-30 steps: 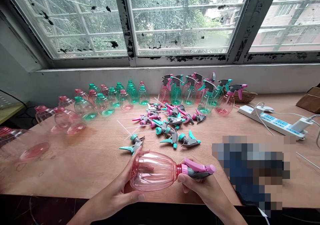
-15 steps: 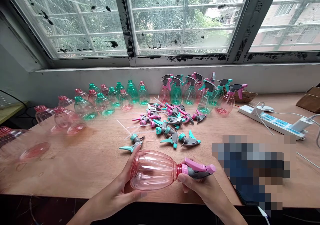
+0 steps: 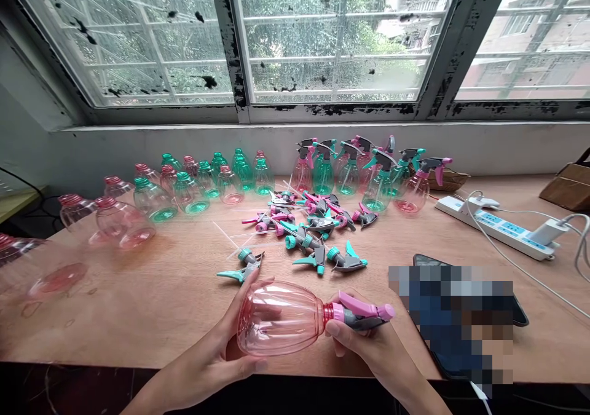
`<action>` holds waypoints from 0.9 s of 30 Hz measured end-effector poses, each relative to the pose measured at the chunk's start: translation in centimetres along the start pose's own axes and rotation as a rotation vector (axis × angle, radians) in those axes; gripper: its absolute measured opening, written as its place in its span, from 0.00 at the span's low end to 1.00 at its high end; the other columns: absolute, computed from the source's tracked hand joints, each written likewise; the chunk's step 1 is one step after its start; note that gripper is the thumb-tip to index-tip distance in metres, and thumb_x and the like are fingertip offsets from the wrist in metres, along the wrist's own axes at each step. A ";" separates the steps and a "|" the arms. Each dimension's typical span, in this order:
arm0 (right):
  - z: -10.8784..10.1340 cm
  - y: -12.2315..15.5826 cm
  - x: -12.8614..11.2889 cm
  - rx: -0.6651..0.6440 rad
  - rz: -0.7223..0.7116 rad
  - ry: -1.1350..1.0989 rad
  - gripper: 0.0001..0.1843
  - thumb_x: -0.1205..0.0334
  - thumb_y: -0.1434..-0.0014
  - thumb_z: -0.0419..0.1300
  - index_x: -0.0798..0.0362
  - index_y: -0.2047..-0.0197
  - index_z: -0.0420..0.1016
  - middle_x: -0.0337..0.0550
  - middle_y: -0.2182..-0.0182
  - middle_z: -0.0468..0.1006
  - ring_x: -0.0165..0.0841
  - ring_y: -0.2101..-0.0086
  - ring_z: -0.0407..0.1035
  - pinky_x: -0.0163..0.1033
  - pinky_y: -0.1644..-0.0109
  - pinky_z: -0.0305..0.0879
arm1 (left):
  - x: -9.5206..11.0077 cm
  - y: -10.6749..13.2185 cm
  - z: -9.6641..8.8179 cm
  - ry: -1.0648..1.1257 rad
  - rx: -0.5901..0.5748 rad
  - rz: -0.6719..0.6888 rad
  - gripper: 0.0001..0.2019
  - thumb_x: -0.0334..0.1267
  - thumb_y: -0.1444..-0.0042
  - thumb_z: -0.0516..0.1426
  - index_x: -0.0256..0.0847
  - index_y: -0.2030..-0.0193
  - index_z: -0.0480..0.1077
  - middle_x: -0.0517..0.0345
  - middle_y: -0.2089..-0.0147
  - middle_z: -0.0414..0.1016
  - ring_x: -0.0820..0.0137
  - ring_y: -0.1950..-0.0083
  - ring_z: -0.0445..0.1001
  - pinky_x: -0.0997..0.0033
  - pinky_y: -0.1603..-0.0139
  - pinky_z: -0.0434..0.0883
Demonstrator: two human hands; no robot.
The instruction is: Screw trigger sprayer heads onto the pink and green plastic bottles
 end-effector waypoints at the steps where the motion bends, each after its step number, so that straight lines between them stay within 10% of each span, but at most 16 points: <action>1: 0.0 0.0 0.0 -0.006 -0.001 -0.001 0.16 0.47 0.40 0.72 0.50 0.59 0.80 0.34 0.79 0.77 0.35 0.75 0.67 0.42 0.64 0.60 | -0.1 0.0 0.0 -0.008 -0.002 0.014 0.54 0.43 0.34 0.65 0.65 0.21 0.24 0.54 0.16 0.40 0.53 0.18 0.50 0.47 0.19 0.45; 13: 0.1 -0.1 -0.1 -0.042 -0.022 -0.003 0.16 0.47 0.38 0.71 0.51 0.60 0.80 0.34 0.79 0.76 0.34 0.74 0.66 0.42 0.64 0.60 | 0.4 0.2 0.0 0.046 0.010 -0.060 0.56 0.47 0.37 0.67 0.57 0.20 0.26 0.51 0.15 0.37 0.52 0.16 0.38 0.47 0.18 0.40; 20: 0.1 -0.2 0.1 -0.020 -0.007 -0.052 0.17 0.48 0.39 0.73 0.51 0.57 0.79 0.33 0.79 0.77 0.34 0.75 0.66 0.43 0.64 0.57 | 0.2 -0.2 0.2 0.061 0.002 0.014 0.52 0.41 0.33 0.64 0.72 0.22 0.27 0.57 0.18 0.45 0.56 0.27 0.66 0.51 0.24 0.60; 27: 0.0 -0.1 0.0 0.007 -0.004 -0.005 0.19 0.44 0.40 0.72 0.51 0.59 0.81 0.35 0.79 0.78 0.36 0.74 0.68 0.43 0.63 0.59 | -0.5 -0.2 -0.1 0.121 0.041 0.018 0.58 0.48 0.45 0.73 0.74 0.22 0.34 0.60 0.19 0.49 0.52 0.24 0.59 0.49 0.23 0.56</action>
Point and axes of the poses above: each hand's wrist, its own y-axis away from the middle knuckle, its own z-axis out of the palm, x = y × z, the point moved 3 cm from there along -y, towards the middle knuckle
